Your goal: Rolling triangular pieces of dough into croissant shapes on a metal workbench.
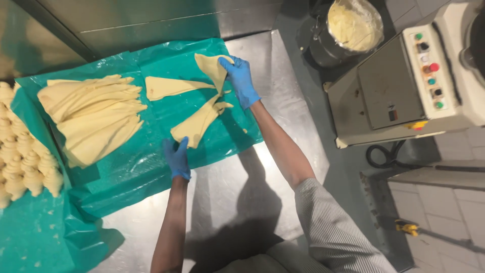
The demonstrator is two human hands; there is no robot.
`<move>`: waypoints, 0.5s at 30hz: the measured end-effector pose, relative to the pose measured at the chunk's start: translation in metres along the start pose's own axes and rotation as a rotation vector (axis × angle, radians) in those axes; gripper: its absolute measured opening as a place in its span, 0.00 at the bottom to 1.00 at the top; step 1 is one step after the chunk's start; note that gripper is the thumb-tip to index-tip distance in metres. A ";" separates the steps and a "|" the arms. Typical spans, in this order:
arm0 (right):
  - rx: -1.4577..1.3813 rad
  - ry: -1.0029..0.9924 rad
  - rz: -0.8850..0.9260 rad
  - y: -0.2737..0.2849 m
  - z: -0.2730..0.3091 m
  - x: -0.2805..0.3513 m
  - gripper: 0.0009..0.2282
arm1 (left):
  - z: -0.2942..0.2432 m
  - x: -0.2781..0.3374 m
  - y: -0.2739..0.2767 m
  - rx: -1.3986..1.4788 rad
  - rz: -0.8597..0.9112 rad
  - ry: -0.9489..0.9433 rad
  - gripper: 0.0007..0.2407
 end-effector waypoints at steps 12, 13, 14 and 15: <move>0.956 0.743 0.905 -0.021 0.011 0.404 0.18 | 0.031 0.256 0.012 0.839 -0.179 0.282 0.22; 0.959 0.747 0.899 -0.012 0.020 0.434 0.18 | 0.050 0.273 0.027 0.837 -0.171 0.281 0.22; 0.889 0.657 0.794 -0.004 0.028 0.463 0.19 | 0.070 0.289 0.043 0.853 -0.287 0.411 0.22; 0.818 0.580 0.687 0.001 0.035 0.485 0.21 | 0.090 0.296 0.060 0.865 -0.393 0.534 0.22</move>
Point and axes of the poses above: each hand's wrist, its own x-axis away from the middle knuckle, its own y-axis out of the back of the hand, z = x × y, the point moved 1 cm from there along -x, towards the middle knuckle, and after that the axes turned 12 degrees about x, right-handed, at the moved point
